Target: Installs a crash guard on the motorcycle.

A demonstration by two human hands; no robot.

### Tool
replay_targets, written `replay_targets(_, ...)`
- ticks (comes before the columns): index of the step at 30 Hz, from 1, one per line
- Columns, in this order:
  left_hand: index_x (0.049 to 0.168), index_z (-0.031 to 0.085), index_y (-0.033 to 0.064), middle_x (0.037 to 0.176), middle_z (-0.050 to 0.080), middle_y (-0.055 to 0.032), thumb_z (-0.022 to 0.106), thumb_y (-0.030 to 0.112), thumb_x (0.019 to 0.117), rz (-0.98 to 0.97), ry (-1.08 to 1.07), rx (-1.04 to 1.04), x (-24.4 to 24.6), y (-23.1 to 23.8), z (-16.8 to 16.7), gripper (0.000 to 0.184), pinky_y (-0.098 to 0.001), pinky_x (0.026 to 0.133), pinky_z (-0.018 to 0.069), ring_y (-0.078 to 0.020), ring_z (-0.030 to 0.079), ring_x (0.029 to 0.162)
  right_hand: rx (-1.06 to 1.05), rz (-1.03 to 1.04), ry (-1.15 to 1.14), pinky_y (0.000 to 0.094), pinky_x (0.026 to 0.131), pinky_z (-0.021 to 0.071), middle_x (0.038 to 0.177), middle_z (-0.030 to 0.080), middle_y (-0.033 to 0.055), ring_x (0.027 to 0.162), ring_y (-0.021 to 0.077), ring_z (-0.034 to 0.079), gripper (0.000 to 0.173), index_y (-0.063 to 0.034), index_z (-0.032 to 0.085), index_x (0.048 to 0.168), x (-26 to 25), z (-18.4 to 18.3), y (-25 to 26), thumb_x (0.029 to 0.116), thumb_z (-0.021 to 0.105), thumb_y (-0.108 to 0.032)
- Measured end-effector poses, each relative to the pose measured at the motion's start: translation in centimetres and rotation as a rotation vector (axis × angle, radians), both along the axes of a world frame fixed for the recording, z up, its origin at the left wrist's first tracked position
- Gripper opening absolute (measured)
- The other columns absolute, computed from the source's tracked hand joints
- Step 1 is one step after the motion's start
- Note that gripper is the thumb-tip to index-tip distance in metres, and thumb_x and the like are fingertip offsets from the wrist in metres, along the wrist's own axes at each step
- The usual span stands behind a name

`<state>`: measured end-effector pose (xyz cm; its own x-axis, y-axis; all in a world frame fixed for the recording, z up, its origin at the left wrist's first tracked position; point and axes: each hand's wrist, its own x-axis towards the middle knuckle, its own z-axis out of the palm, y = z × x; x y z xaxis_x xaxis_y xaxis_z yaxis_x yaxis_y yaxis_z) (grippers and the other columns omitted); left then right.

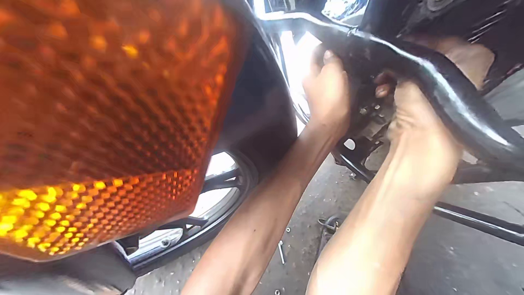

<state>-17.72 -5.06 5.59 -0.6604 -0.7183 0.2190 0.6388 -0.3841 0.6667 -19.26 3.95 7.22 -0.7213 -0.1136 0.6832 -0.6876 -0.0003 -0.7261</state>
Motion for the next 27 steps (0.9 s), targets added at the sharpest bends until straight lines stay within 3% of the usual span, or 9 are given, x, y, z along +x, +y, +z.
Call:
replay_targets(3, 0.123, 0.058, 0.0028, 0.108, 0.062, -0.0112, 0.039, 0.006, 0.1062, 0.009, -0.017, -0.019, -0.2, -0.1, -0.1, 0.026, -0.0358, 0.085, 0.0516, -0.0167, 0.060, 0.100, -0.043, 0.043, -0.070, 0.0186, 0.051, 0.0550, 0.073, 0.065, -0.0029, 0.054, 0.0042, 0.061, 0.004, -0.0050, 0.063, 0.098, -1.0, -0.2, 0.2, 0.0957, 0.066, -0.004)
replay_targets(8, 0.126, 0.057, 0.0025, 0.110, 0.061, -0.0105, 0.039, 0.010, 0.1084, 0.028, -0.028, -0.039, -0.1, 0.1, -0.4, 0.027, -0.0345, 0.085, 0.0509, -0.0152, 0.059, 0.099, -0.055, 0.112, -0.025, 0.0219, 0.058, 0.0592, 0.075, 0.069, -0.0009, 0.060, 0.0074, 0.066, 0.005, -0.0052, 0.066, 0.096, -2.5, -0.4, 0.6, 0.0930, 0.071, -0.005)
replay_targets(10, 0.125, 0.058, 0.0038, 0.108, 0.061, -0.0103, 0.040, 0.011, 0.1078, 0.017, -0.044, -0.021, 0.1, 0.1, -0.3, 0.026, -0.0359, 0.085, 0.0516, -0.0157, 0.060, 0.098, -0.045, 0.118, -0.034, 0.0216, 0.055, 0.0588, 0.075, 0.069, -0.0020, 0.058, 0.0069, 0.065, 0.004, -0.0067, 0.067, 0.096, -2.7, -0.5, 0.5, 0.0935, 0.071, -0.007)
replay_targets(13, 0.119, 0.058, 0.0020, 0.103, 0.062, -0.0106, 0.042, 0.005, 0.1050, 0.014, 0.021, 0.014, -0.5, 0.1, -0.3, 0.021, -0.0354, 0.081, 0.0531, -0.0164, 0.061, 0.094, -0.008, 0.019, -0.079, 0.0184, 0.050, 0.0518, 0.074, 0.066, -0.0043, 0.055, 0.0035, 0.059, 0.003, -0.0083, 0.065, 0.100, -1.0, -0.3, 0.1, 0.0968, 0.067, -0.009)
replay_targets(16, 0.119, 0.059, 0.0022, 0.104, 0.064, -0.0111, 0.041, 0.006, 0.1053, 0.005, 0.010, 0.027, -0.4, 0.1, -0.1, 0.023, -0.0380, 0.083, 0.0543, -0.0176, 0.062, 0.096, -0.012, -0.023, -0.102, 0.0178, 0.052, 0.0512, 0.082, 0.067, -0.0031, 0.059, 0.0023, 0.059, 0.018, -0.0053, 0.065, 0.114, 0.7, -0.9, -0.3, 0.0959, 0.064, -0.002)
replay_targets(18, 0.120, 0.059, 0.0025, 0.106, 0.065, -0.0113, 0.042, 0.007, 0.1064, 0.002, 0.007, 0.023, -0.5, -0.1, -0.1, 0.022, -0.0383, 0.087, 0.0539, -0.0179, 0.063, 0.098, -0.019, -0.064, -0.062, 0.0192, 0.052, 0.0532, 0.086, 0.069, -0.0010, 0.060, 0.0031, 0.061, 0.032, -0.0013, 0.065, 0.120, 1.9, -1.3, -0.7, 0.0895, 0.065, 0.005)
replay_targets(22, 0.123, 0.057, 0.0052, 0.107, 0.066, -0.0082, 0.041, 0.009, 0.1078, -0.020, -0.019, 0.050, -0.5, -0.2, 0.3, 0.022, -0.0347, 0.087, 0.0545, -0.0149, 0.065, 0.098, -0.223, -0.029, 0.000, 0.0255, 0.059, 0.0592, 0.091, 0.074, 0.0035, 0.070, 0.0093, 0.069, 0.028, 0.0016, 0.069, 0.115, 2.4, -2.7, -1.6, 0.0865, 0.069, 0.007)
replay_targets(25, 0.122, 0.055, 0.0063, 0.105, 0.064, -0.0069, 0.039, 0.011, 0.1089, -0.017, -0.032, 0.011, -0.2, -0.3, 0.5, 0.021, -0.0347, 0.091, 0.0533, -0.0144, 0.063, 0.099, -0.279, -0.044, -0.054, 0.0316, 0.067, 0.0620, 0.097, 0.074, 0.0052, 0.078, 0.0140, 0.071, 0.026, -0.0029, 0.068, 0.118, 2.6, -3.6, -2.0, 0.0917, 0.071, -0.001)
replay_targets(27, 0.123, 0.056, 0.0098, 0.104, 0.066, -0.0051, 0.041, 0.013, 0.1074, -0.018, -0.028, -0.023, 0.1, -0.2, 0.2, 0.022, -0.0350, 0.081, 0.0554, -0.0139, 0.065, 0.093, -0.305, -0.142, -0.065, 0.0328, 0.070, 0.0632, 0.095, 0.074, 0.0052, 0.078, 0.0137, 0.072, 0.024, -0.0036, 0.069, 0.118, 2.9, -3.9, -2.9, 0.0934, 0.069, -0.003)
